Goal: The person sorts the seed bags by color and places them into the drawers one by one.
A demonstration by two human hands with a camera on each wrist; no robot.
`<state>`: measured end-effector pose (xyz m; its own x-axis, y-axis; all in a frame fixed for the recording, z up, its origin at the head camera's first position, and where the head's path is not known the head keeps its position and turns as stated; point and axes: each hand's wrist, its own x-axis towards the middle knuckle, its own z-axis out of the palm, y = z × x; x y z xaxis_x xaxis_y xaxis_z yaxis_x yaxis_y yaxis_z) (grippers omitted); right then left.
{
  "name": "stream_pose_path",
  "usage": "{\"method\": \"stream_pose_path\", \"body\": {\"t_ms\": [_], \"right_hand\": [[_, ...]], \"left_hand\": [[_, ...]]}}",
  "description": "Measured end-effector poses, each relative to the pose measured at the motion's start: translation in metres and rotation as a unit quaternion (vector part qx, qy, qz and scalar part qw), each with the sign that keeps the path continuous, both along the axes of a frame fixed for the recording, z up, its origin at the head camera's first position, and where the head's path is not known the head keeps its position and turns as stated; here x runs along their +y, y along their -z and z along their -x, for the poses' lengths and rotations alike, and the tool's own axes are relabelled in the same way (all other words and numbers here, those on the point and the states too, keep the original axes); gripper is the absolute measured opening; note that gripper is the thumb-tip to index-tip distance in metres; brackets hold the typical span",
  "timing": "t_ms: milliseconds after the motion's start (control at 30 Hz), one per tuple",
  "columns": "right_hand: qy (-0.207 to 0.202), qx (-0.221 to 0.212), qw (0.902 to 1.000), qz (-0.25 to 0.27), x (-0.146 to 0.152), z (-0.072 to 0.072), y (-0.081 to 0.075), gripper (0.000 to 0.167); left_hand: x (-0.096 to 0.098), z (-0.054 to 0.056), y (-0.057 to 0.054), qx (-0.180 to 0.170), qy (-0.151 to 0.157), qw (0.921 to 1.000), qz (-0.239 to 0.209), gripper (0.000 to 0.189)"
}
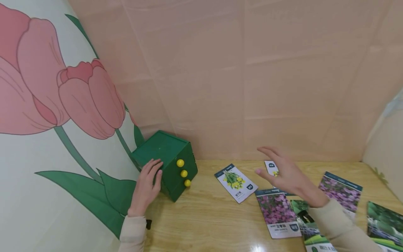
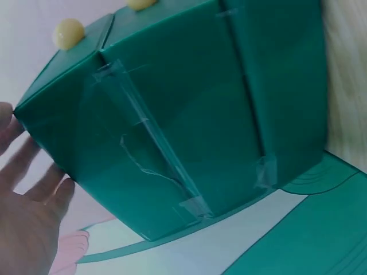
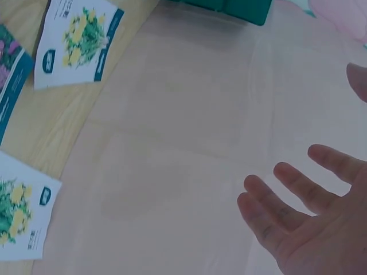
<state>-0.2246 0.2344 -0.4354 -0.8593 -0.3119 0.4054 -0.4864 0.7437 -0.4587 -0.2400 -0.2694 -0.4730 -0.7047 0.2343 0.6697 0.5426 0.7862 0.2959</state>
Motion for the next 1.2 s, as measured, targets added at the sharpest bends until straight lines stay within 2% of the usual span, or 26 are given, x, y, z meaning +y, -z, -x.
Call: {"method": "stream_pose_path", "body": {"t_ms": [333, 533, 767, 1033, 1200], "right_hand": [[-0.021, -0.003, 0.9987, 0.047, -0.022, 0.003, 0.006, 0.073], [-0.031, -0.002, 0.9973, 0.067, -0.033, 0.006, 0.006, 0.070], [-0.047, -0.001, 0.9937, 0.101, -0.048, 0.012, 0.006, 0.065], [-0.063, -0.004, 0.9888, 0.135, -0.065, 0.019, 0.010, 0.059], [-0.077, -0.012, 0.9843, 0.158, -0.078, 0.022, 0.013, 0.057]], "left_hand": [[-0.006, -0.003, 0.011, 0.067, 0.027, 0.9971, -0.024, 0.027], [-0.006, -0.003, 0.016, 0.067, 0.027, 0.9962, -0.049, 0.028], [-0.003, -0.002, 0.020, 0.084, 0.034, 0.9930, -0.076, 0.030], [-0.001, 0.002, 0.023, 0.108, 0.048, 0.9892, -0.087, 0.033], [-0.003, 0.002, 0.025, 0.111, 0.044, 0.9887, -0.091, 0.032]]}}
